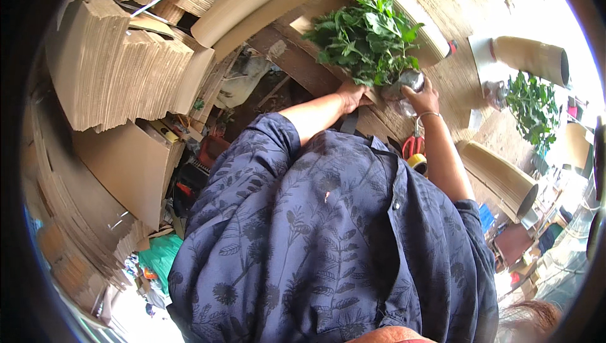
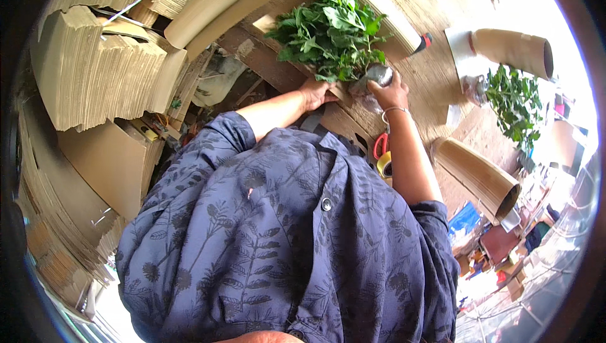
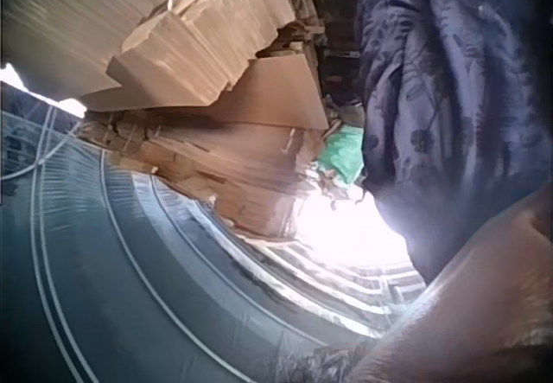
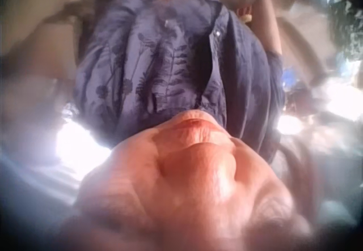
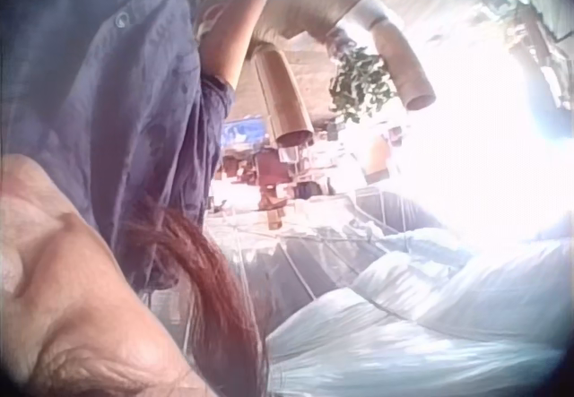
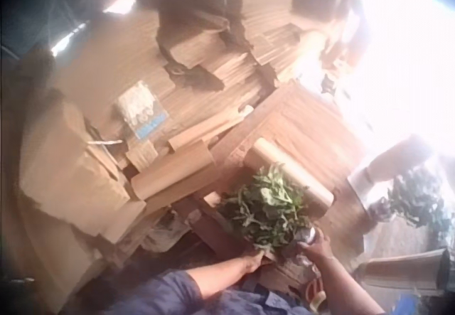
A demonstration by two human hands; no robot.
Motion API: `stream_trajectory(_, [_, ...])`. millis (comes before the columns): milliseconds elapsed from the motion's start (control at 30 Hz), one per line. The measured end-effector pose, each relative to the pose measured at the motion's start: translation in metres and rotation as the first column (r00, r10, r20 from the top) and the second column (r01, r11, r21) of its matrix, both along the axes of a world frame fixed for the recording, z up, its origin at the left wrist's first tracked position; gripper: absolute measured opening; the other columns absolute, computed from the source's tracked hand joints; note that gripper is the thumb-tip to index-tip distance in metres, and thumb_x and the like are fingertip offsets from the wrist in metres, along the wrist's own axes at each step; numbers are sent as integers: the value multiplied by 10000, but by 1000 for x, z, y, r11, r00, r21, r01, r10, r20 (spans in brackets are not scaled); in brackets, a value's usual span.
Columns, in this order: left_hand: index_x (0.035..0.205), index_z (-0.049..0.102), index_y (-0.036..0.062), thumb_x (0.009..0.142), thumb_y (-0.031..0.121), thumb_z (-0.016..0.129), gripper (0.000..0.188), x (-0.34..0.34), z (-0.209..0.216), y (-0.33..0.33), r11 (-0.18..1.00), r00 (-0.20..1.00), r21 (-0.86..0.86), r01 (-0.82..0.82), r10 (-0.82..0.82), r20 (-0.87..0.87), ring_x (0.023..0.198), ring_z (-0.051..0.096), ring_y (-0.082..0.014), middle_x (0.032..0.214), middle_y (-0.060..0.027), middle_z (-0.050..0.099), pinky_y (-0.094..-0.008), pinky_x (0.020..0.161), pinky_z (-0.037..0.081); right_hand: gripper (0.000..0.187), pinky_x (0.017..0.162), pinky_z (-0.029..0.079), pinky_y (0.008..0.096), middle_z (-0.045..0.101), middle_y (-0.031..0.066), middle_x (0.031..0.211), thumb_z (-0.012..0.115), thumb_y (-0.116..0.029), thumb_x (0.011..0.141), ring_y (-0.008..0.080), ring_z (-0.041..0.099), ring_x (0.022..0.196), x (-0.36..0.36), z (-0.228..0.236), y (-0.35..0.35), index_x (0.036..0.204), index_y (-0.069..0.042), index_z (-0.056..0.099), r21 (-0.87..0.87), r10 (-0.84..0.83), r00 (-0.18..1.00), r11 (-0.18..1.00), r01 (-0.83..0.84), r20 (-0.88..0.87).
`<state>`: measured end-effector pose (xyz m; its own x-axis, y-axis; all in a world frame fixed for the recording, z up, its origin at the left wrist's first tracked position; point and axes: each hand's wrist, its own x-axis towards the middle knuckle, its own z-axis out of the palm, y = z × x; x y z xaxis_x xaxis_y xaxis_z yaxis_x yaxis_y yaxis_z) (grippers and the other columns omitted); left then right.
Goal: The person assembles cylindrical cardboard tubes by wrapping corrugated cardboard around a plastic bottle, securing it with tape, and inserting the bottle into the tube. The person repeats this process with multiple cardboard pieces and bottles.
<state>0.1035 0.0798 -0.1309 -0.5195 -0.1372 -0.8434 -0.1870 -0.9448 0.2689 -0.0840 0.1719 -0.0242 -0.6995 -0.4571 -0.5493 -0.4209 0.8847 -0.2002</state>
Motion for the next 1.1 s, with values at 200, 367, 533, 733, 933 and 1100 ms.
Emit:
stream_trajectory(200, [1153,590,170,952,108,596,211,24,12,22,992,989,46,-115,119,-87,1010,585,-182,1064,14,581,-441,813,598,1026,1079,409,428,398,312,1440,724,-557,691,422,486,1288,11,-6,15,1513,-82,333,32,35,999,999,-36,38])
stream_trajectory(367, [1172,591,130,970,95,563,207,26,-8,29,985,987,84,-148,153,-49,1046,617,-237,1150,-33,623,-451,866,581,1041,1033,415,526,407,186,1471,712,-652,730,391,455,1319,41,23,10,1519,-120,290,129,187,978,976,-174,-95])
stream_trajectory(533, [1143,584,128,952,35,517,223,33,-8,24,976,973,134,-172,190,-133,1069,611,-255,1143,-39,616,-505,916,550,1109,1075,291,606,315,167,1499,855,-502,606,420,296,1378,80,24,31,1481,-103,303,-39,236,914,964,-264,-330])
stream_trajectory(733, [1186,555,63,961,32,474,242,22,34,16,975,982,121,-186,190,-15,1145,577,-293,1216,-95,596,-527,1037,470,1037,1087,227,660,294,201,1505,845,-378,567,477,260,1385,101,-15,52,1467,-211,358,-231,242,795,874,-427,-556])
stream_trajectory(933, [1209,574,-34,954,65,516,279,10,93,-7,910,919,147,387,-367,-141,1015,663,-257,1203,-174,647,-357,860,572,547,1065,240,702,324,200,1477,511,-286,877,485,295,1375,103,-45,52,1415,-276,416,-228,206,725,862,-452,-657])
stream_trajectory(1100, [1085,667,-21,921,51,486,255,-79,141,-53,310,583,-801,511,-810,58,955,689,-226,1065,-144,709,-322,816,557,518,1050,243,713,322,179,1476,503,-264,879,477,286,1379,106,-58,50,1392,-280,436,-355,80,748,843,-403,-659])
